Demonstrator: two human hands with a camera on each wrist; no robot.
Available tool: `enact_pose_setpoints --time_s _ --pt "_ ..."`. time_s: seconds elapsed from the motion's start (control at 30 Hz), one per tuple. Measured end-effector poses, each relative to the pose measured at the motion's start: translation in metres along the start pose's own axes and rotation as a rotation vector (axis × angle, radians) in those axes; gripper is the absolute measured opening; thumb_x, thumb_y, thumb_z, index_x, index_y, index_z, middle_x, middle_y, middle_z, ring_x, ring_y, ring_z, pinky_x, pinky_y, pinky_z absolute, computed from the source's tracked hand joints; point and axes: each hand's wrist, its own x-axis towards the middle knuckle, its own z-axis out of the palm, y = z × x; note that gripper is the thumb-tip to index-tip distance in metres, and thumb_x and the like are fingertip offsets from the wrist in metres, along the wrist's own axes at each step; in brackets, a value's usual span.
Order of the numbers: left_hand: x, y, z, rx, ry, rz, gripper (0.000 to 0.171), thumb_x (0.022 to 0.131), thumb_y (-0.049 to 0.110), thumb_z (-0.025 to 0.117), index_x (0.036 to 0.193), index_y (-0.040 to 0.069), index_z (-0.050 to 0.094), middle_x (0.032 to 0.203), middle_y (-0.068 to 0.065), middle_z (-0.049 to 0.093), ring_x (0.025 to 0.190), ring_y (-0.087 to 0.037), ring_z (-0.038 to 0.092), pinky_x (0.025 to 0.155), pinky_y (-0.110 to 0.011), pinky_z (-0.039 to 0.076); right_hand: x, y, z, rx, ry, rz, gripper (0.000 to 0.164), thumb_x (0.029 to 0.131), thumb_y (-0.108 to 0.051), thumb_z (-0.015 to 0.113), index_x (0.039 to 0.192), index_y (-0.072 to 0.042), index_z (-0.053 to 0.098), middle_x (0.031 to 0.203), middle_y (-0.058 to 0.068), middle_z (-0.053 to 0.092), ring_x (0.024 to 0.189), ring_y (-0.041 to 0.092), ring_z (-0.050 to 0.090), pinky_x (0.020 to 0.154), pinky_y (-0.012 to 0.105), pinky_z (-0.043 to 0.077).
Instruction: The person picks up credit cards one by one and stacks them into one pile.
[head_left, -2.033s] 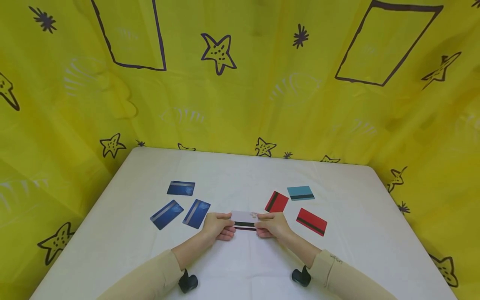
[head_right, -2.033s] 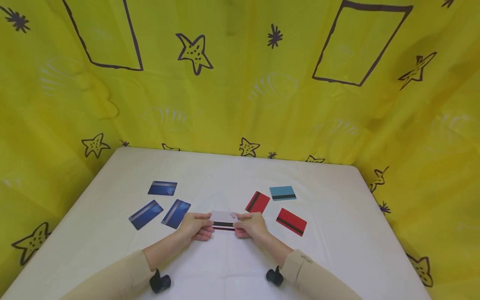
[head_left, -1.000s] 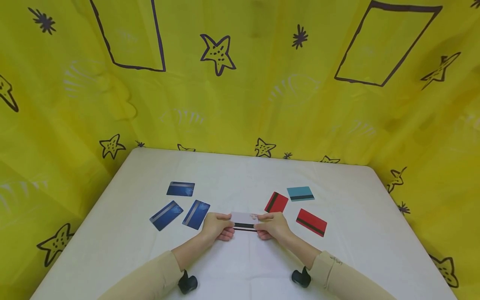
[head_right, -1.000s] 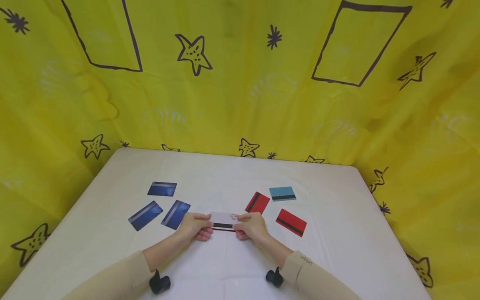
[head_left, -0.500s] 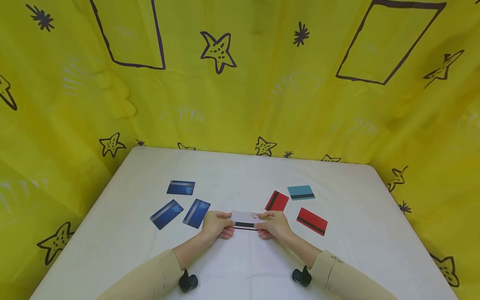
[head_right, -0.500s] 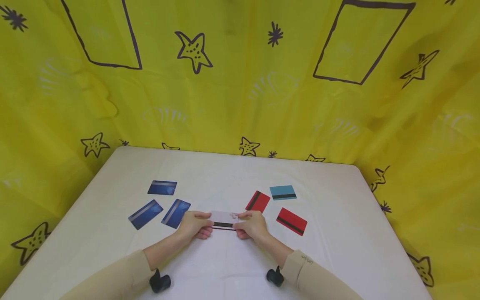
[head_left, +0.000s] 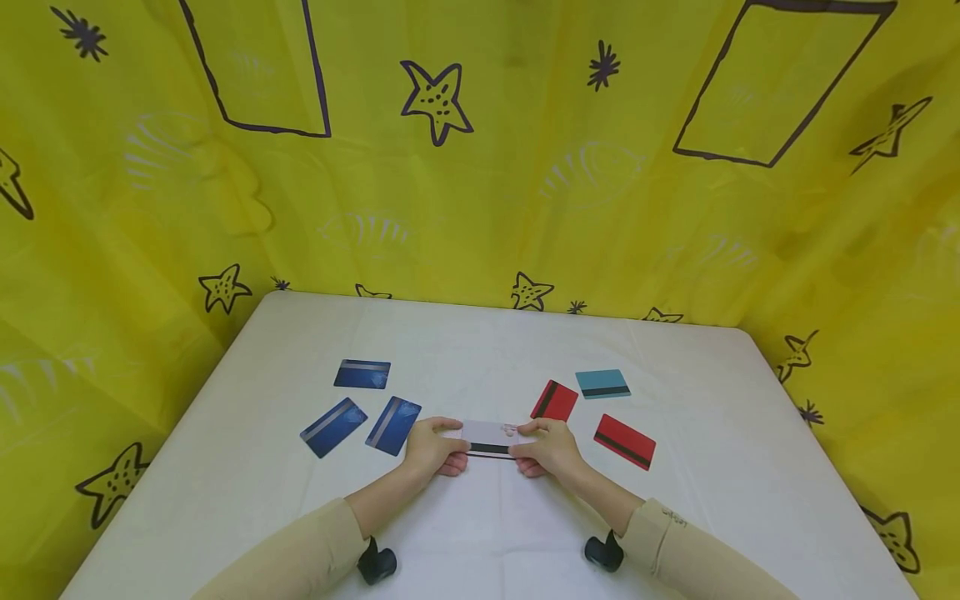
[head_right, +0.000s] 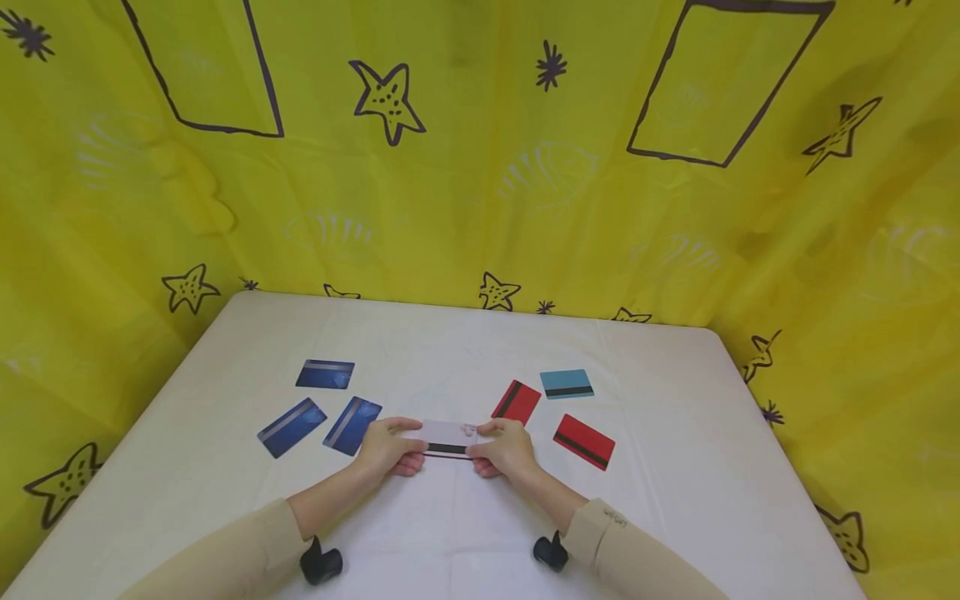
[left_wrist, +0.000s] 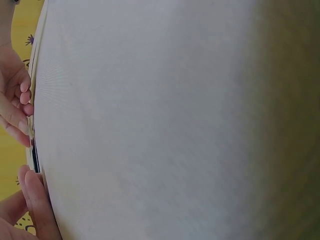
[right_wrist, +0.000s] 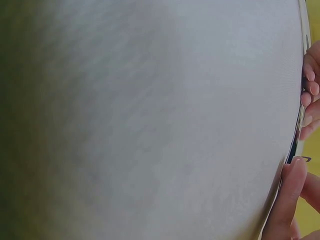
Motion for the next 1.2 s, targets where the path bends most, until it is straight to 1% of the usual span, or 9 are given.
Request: enact_pose_setpoints --time_s 0.27,0.47,0.67,0.87,1.0,1.13,1.2 --pt "0.001 0.000 0.001 0.026 0.021 -0.014 0.039 0.073 -0.007 0.067 0.111 -0.004 0.056 0.050 -0.007 0.060 0.037 -0.010 0.056 0.038 -0.025 0.050 0.000 0.000 -0.001 -0.023 0.001 0.013 0.039 0.070 -0.004 0.077 0.105 0.003 0.061 0.052 0.007 0.059 0.040 0.013 0.056 0.041 0.022 0.049" --pt "0.000 0.001 0.002 0.026 0.024 -0.007 0.039 0.073 -0.007 0.067 0.110 -0.004 0.056 0.049 -0.007 0.059 0.037 -0.010 0.056 0.038 -0.025 0.049 0.001 0.000 -0.001 -0.013 -0.003 0.012 0.039 0.070 -0.001 0.076 0.105 0.002 0.059 0.051 0.007 0.059 0.039 0.013 0.056 0.040 0.022 0.049" --pt "0.000 0.001 0.002 0.036 0.029 -0.019 0.038 0.074 -0.006 0.067 0.110 -0.004 0.056 0.050 -0.007 0.060 0.038 -0.010 0.056 0.039 -0.025 0.050 0.002 0.002 -0.001 -0.002 -0.006 0.023 0.036 0.069 0.001 0.075 0.100 0.002 0.058 0.051 0.007 0.059 0.039 0.013 0.055 0.041 0.023 0.049" --pt "0.000 0.001 0.001 0.017 0.028 -0.018 0.035 0.075 -0.005 0.066 0.109 -0.005 0.056 0.051 -0.007 0.061 0.039 -0.010 0.056 0.040 -0.025 0.050 0.004 0.002 -0.003 -0.008 -0.012 0.051 0.031 0.074 -0.006 0.074 0.099 0.002 0.058 0.054 0.007 0.059 0.041 0.012 0.056 0.041 0.020 0.048" --pt "0.001 0.002 -0.001 -0.005 0.021 -0.038 0.032 0.077 -0.003 0.065 0.107 -0.004 0.055 0.053 -0.007 0.062 0.041 -0.011 0.058 0.041 -0.025 0.051 0.003 -0.002 -0.008 0.046 -0.015 0.070 0.026 0.079 -0.012 0.070 0.098 0.001 0.057 0.060 0.006 0.061 0.044 0.012 0.057 0.044 0.021 0.049" --pt "0.004 0.005 -0.002 -0.056 0.016 -0.099 0.029 0.078 0.001 0.065 0.105 -0.003 0.055 0.057 -0.006 0.063 0.045 -0.012 0.060 0.044 -0.026 0.052 0.002 -0.008 -0.019 0.150 -0.013 0.091 0.022 0.085 -0.013 0.063 0.100 0.002 0.057 0.069 0.006 0.063 0.050 0.013 0.059 0.051 0.022 0.052" --pt "0.005 0.008 -0.002 -0.083 0.015 -0.135 0.028 0.079 0.002 0.065 0.104 -0.002 0.055 0.059 -0.006 0.063 0.047 -0.013 0.061 0.046 -0.028 0.053 0.003 -0.011 -0.025 0.217 -0.018 0.104 0.024 0.088 -0.014 0.059 0.104 0.004 0.055 0.076 0.007 0.064 0.055 0.013 0.061 0.056 0.022 0.054"
